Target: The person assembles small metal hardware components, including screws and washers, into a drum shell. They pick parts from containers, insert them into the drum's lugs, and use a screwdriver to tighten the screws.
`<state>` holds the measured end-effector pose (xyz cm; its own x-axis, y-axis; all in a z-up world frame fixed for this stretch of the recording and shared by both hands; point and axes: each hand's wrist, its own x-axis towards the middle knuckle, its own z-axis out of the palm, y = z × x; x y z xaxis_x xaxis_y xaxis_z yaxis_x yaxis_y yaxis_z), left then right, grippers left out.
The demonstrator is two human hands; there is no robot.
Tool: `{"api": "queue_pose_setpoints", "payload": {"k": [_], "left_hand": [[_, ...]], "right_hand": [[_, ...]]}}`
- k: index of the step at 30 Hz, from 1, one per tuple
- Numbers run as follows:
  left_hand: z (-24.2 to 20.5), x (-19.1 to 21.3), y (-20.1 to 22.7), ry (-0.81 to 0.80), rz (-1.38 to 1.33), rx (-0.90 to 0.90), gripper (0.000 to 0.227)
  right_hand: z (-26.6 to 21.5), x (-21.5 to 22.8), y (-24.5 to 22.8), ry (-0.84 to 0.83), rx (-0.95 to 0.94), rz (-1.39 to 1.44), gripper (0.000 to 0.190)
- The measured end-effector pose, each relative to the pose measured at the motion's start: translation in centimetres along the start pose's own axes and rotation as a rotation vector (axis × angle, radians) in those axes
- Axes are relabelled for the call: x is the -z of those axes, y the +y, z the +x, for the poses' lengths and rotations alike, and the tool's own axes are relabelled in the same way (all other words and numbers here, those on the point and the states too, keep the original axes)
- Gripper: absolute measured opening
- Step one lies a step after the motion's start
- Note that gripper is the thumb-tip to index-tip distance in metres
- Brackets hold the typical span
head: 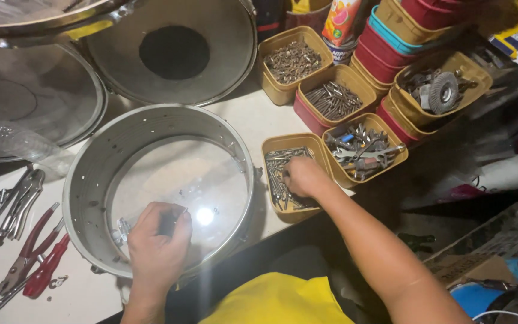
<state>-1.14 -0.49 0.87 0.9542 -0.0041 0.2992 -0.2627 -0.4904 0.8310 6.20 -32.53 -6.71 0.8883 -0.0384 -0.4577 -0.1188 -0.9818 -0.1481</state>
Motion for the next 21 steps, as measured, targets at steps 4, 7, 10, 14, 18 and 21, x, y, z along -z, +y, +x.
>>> {"api": "queue_pose_setpoints", "payload": {"k": [4, 7, 10, 14, 18, 21], "left_hand": [[0.0, -0.1, 0.1, 0.027, 0.007, 0.014, 0.006], [0.0, -0.1, 0.4, 0.006, 0.0, 0.126, 0.008], [0.0, -0.1, 0.0, -0.004, 0.024, 0.062, 0.006], [0.0, 0.0, -0.6, -0.016, 0.01, -0.096, 0.005], [0.0, 0.0, -0.2, -0.02, 0.006, -0.116, 0.006], [-0.1, 0.0, -0.1, -0.002, -0.006, -0.128, 0.005]], "right_hand": [[-0.5, -0.3, 0.3, 0.036, 0.076, 0.013, 0.022], [-1.0, 0.3, 0.2, -0.032, 0.0, 0.123, 0.016], [0.4, -1.2, 2.0, 0.131, 0.106, 0.126, 0.018], [-1.0, 0.0, 1.1, 0.103, 0.039, 0.189, 0.034], [-3.3, 2.6, -1.4, -0.001, -0.04, 0.101, 0.031], [-1.9, 1.0, -0.2, 0.024, 0.027, 0.014, 0.032]]}}
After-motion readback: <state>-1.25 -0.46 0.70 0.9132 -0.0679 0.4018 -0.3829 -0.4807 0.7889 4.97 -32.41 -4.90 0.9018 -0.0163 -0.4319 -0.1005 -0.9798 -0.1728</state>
